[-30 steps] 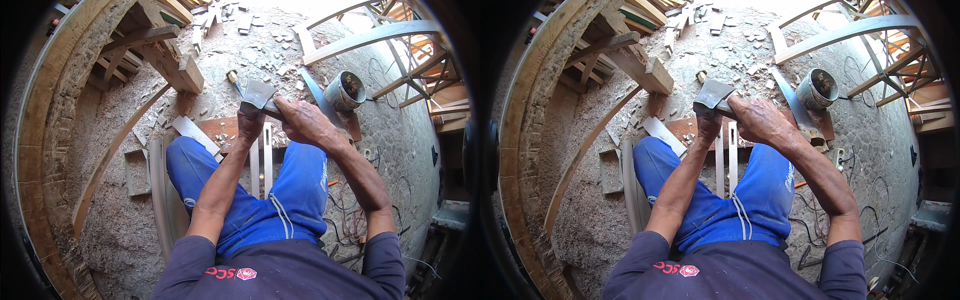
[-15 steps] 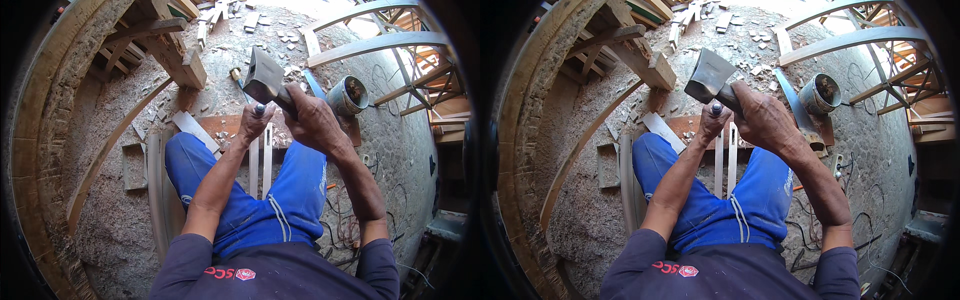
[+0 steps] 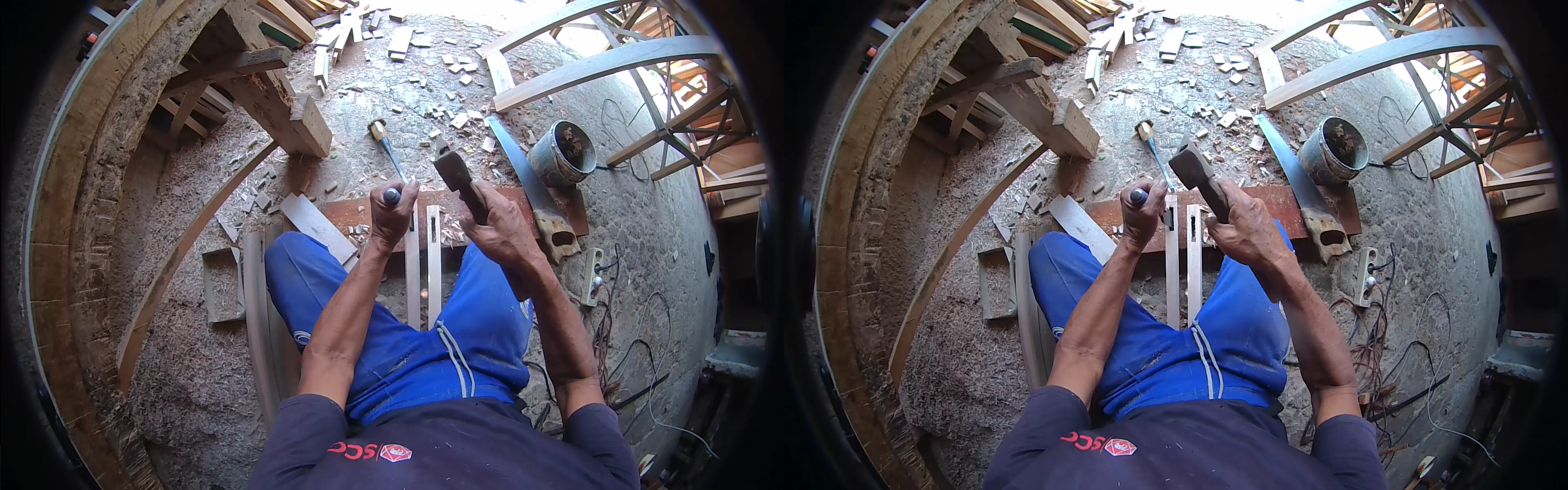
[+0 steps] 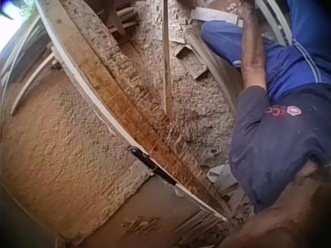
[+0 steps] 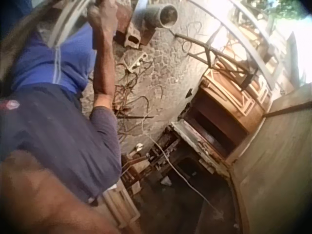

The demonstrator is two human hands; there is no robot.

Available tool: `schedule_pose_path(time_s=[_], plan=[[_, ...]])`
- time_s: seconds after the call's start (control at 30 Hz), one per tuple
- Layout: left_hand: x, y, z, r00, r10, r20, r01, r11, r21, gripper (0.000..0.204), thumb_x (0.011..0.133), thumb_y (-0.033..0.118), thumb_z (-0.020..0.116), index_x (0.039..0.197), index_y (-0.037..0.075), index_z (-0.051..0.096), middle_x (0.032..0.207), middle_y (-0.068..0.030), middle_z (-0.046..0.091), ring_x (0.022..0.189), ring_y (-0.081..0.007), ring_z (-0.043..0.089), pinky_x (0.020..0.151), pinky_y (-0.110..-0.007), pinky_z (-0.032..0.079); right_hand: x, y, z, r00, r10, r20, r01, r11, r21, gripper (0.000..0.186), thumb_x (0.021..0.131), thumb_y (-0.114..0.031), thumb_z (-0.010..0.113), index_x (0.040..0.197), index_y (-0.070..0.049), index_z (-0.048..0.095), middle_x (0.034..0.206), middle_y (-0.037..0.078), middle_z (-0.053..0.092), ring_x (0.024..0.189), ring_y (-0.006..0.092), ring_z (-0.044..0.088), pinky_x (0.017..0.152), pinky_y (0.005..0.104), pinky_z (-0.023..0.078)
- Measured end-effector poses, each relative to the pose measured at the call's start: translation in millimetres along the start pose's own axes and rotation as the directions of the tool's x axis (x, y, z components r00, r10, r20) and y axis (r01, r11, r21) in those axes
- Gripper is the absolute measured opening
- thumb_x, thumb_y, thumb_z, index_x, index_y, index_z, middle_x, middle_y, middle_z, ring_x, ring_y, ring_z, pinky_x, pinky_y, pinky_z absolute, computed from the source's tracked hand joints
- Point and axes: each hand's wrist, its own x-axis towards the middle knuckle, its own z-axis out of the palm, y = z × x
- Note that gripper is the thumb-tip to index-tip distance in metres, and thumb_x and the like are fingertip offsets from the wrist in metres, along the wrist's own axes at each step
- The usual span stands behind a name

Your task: The person sits on the floor and uses a chisel and mallet to carve grooves into a wooden plank. They repeatedly strike the chisel to remove wood, then inspect the plank and reposition it to continue carving.

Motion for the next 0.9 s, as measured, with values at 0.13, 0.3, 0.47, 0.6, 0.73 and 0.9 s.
schedule_pose_path(time_s=[0.13,0.3,0.47,0.6,0.73,0.9], plan=[[8.4,2.7,7.9,0.992,0.126,-0.001,-0.126,0.991,0.052,0.041,0.093,0.008,0.068,0.056,0.006,0.049,0.054,0.0040,0.040,0.052,-0.0033,0.038,0.046,-0.030,0.030,-12.5,13.7,-10.9,0.994,-0.037,-0.098,0.049,0.991,0.126,0.037,0.087,-0.013,0.071,0.121,-0.003,0.059,0.097,0.012,0.065,0.086,0.0225,0.066,0.078,0.0362,0.052],[18.6,3.5,8.4,0.999,0.042,-0.025,-0.044,0.997,-0.061,0.042,0.092,0.008,0.069,0.057,0.006,0.046,0.054,0.0047,0.040,0.052,-0.0035,0.036,0.046,-0.030,0.029,-23.8,17.1,-11.5,0.995,0.084,-0.060,-0.058,0.936,0.347,0.033,0.088,-0.007,0.070,0.118,-0.006,0.055,0.069,-0.004,0.050,0.054,0.0053,0.051,0.048,0.0242,0.044],[19.9,-2.3,15.8,0.997,0.035,-0.074,-0.039,0.998,-0.057,0.040,0.092,0.008,0.070,0.059,0.004,0.048,0.054,0.0038,0.040,0.053,-0.0039,0.037,0.047,-0.030,0.030,-22.0,25.0,-2.1,0.995,0.095,-0.009,-0.084,0.916,0.393,0.035,0.089,-0.008,0.070,0.120,-0.006,0.055,0.067,-0.004,0.050,0.053,0.0058,0.051,0.046,0.0249,0.044],[23.2,-3.6,25.3,0.990,0.134,-0.032,-0.134,0.991,0.012,0.035,0.094,0.011,0.070,0.063,0.006,0.053,0.055,0.0041,0.048,0.051,-0.0035,0.043,0.046,-0.027,0.035,-16.9,23.1,3.7,0.996,0.087,-0.006,-0.082,0.956,0.281,0.036,0.088,-0.012,0.072,0.120,-0.003,0.058,0.083,0.008,0.063,0.070,0.0178,0.064,0.063,0.0346,0.050],[17.0,-21.4,33.4,0.977,0.209,-0.030,-0.206,0.974,0.091,0.033,0.088,0.005,0.071,0.064,0.003,0.049,0.055,-0.0001,0.045,0.055,-0.0060,0.041,0.049,-0.031,0.037,0.8,4.0,-1.1,0.993,-0.117,-0.034,0.116,0.993,-0.025,0.041,0.087,-0.014,0.071,0.123,-0.001,0.057,0.090,0.023,0.069,0.088,0.0380,0.073,0.074,0.0465,0.054],[21.5,-33.3,38.5,0.963,0.268,-0.009,-0.268,0.963,0.006,0.014,0.085,0.004,0.070,0.074,0.004,0.061,0.066,-0.0052,0.061,0.061,-0.0155,0.058,0.059,-0.034,0.047,18.0,-44.8,-21.5,0.951,-0.304,-0.050,0.284,0.929,-0.238,0.031,0.086,-0.008,0.066,0.114,-0.002,0.052,0.089,0.026,0.069,0.088,0.0437,0.071,0.074,0.0533,0.055]])
